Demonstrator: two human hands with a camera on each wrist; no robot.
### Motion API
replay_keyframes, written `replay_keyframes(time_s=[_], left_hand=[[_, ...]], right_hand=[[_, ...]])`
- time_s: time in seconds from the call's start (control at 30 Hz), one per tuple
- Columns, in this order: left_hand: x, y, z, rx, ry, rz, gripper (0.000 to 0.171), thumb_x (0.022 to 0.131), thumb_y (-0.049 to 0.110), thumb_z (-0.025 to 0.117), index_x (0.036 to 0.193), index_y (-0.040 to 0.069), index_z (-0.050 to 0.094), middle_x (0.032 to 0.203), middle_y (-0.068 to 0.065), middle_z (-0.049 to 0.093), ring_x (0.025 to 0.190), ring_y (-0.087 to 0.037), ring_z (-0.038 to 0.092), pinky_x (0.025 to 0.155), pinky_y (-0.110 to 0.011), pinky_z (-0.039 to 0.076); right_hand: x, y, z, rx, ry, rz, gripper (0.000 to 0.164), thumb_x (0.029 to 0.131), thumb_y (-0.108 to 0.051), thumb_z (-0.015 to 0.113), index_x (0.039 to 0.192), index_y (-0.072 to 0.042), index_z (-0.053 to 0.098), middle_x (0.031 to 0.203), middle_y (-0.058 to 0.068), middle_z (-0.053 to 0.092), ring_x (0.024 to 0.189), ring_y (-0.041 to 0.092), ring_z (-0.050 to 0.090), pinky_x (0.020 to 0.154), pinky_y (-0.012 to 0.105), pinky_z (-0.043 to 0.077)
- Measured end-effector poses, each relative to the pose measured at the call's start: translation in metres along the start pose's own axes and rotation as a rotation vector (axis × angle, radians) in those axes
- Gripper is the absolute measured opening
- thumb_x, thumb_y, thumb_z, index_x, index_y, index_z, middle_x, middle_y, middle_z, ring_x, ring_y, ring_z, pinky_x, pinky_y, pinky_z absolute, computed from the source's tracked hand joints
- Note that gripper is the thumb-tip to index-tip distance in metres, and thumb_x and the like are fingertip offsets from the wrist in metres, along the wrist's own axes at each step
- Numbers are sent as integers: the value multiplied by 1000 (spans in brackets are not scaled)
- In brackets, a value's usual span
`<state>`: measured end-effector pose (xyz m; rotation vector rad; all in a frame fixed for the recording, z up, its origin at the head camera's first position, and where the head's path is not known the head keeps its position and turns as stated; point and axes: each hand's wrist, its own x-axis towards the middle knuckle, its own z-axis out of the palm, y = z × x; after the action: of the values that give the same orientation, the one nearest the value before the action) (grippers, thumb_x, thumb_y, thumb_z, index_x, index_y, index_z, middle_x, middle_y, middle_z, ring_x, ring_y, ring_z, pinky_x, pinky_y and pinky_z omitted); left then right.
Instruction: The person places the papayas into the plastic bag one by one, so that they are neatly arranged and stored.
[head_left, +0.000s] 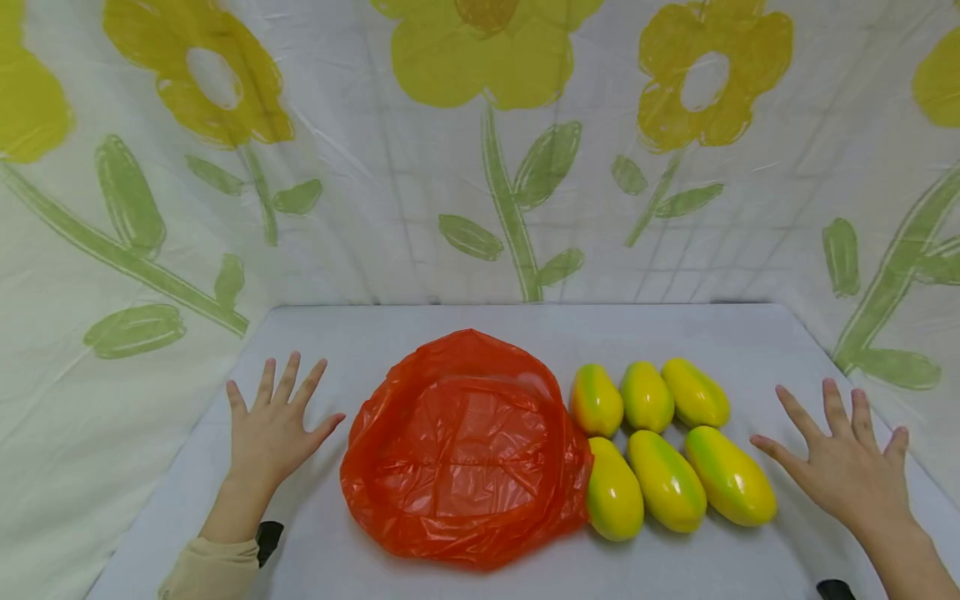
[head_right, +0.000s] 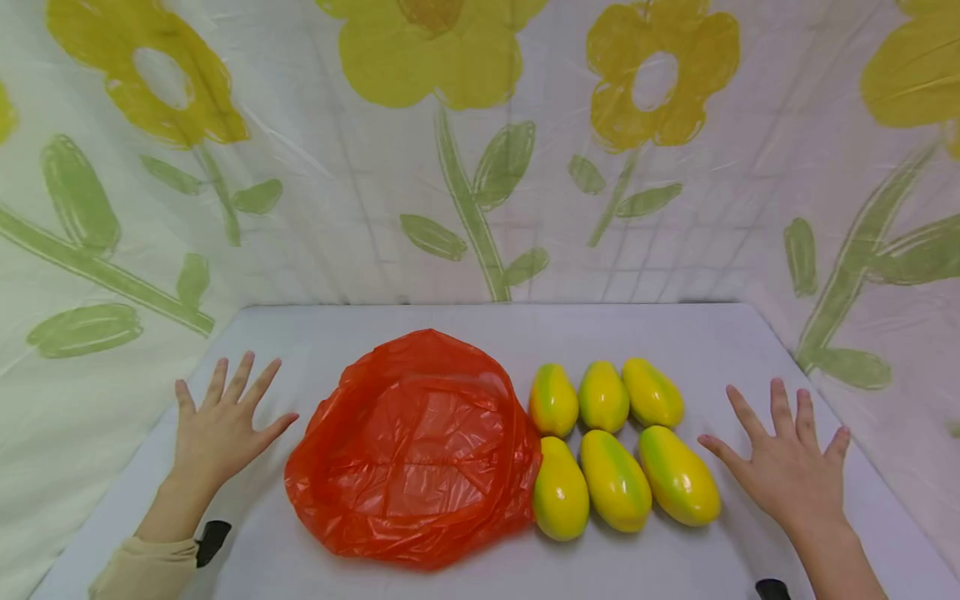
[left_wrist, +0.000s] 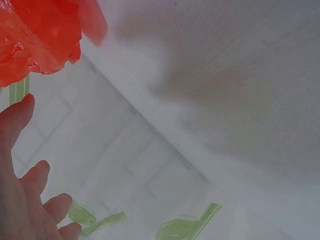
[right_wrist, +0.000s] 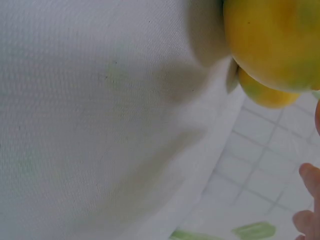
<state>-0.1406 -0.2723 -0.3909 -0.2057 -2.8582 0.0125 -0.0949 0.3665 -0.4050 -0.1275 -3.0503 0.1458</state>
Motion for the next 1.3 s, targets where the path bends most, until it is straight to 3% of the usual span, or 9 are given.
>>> replay_keyframes(time_s=[0.33, 0.47, 0.57, 0.7, 0.77, 0.87, 1.03, 1.3], left_hand=[[-2, -1, 0, -13, -19, -11, 80, 86, 51, 62, 153, 19, 30, 155, -24, 25, 141, -47, 16, 106, -75, -2], [-5, -1, 0, -62, -13, -33, 82, 89, 49, 61, 154, 15, 26, 155, -26, 24, 142, -48, 16, 106, -74, -3], [-10, 2, -1, -227, 13, -98, 80, 95, 44, 56, 155, 6, 20, 154, -29, 23, 140, -50, 17, 108, -73, 1], [-18, 12, -7, -617, 31, -244, 76, 101, 39, 48, 154, -1, 12, 155, -29, 16, 140, -51, 17, 111, -67, 9], [-21, 18, -12, -798, -9, -306, 74, 103, 39, 44, 155, 3, 6, 158, -25, 11, 142, -48, 14, 112, -65, 11], [-26, 29, -17, -969, -86, -324, 70, 104, 37, 40, 156, 7, 5, 160, -20, 10, 144, -44, 14, 110, -65, 19], [-33, 48, -20, -1086, -150, -237, 67, 103, 29, 45, 155, 3, 13, 159, -20, 17, 144, -43, 18, 106, -65, 26], [-38, 63, -11, -1080, -154, -204, 64, 99, 23, 55, 153, 2, 26, 154, -22, 31, 141, -43, 24, 104, -59, 32]], right_hand=[[0, 1, -1, 30, -23, -4, 90, 92, -67, 44, 157, -19, 5, 150, 35, -15, 135, 52, -25, 92, 81, -16], [0, 0, 0, 36, -25, -7, 89, 92, -67, 44, 157, -19, 5, 150, 35, -15, 134, 51, -26, 92, 81, -16], [-1, -2, -1, 34, -27, -6, 90, 92, -67, 44, 157, -18, 5, 150, 35, -16, 134, 51, -26, 93, 81, -15], [-2, -3, -1, 32, -31, -5, 90, 92, -67, 44, 156, -17, 5, 150, 35, -16, 135, 52, -25, 93, 81, -15], [-3, -4, -2, 30, -32, -3, 90, 93, -67, 43, 156, -16, 5, 150, 35, -16, 135, 52, -25, 93, 81, -14], [-3, -4, -2, 27, -33, 3, 90, 93, -67, 43, 156, -16, 4, 150, 35, -16, 135, 52, -25, 94, 81, -14], [-3, -4, -1, 36, -30, 13, 90, 93, -67, 41, 156, -15, 3, 150, 35, -17, 135, 53, -24, 95, 81, -13], [-3, -3, 1, 54, -39, 15, 87, 95, -65, 40, 156, -16, 2, 150, 35, -15, 135, 55, -21, 95, 81, -10]])
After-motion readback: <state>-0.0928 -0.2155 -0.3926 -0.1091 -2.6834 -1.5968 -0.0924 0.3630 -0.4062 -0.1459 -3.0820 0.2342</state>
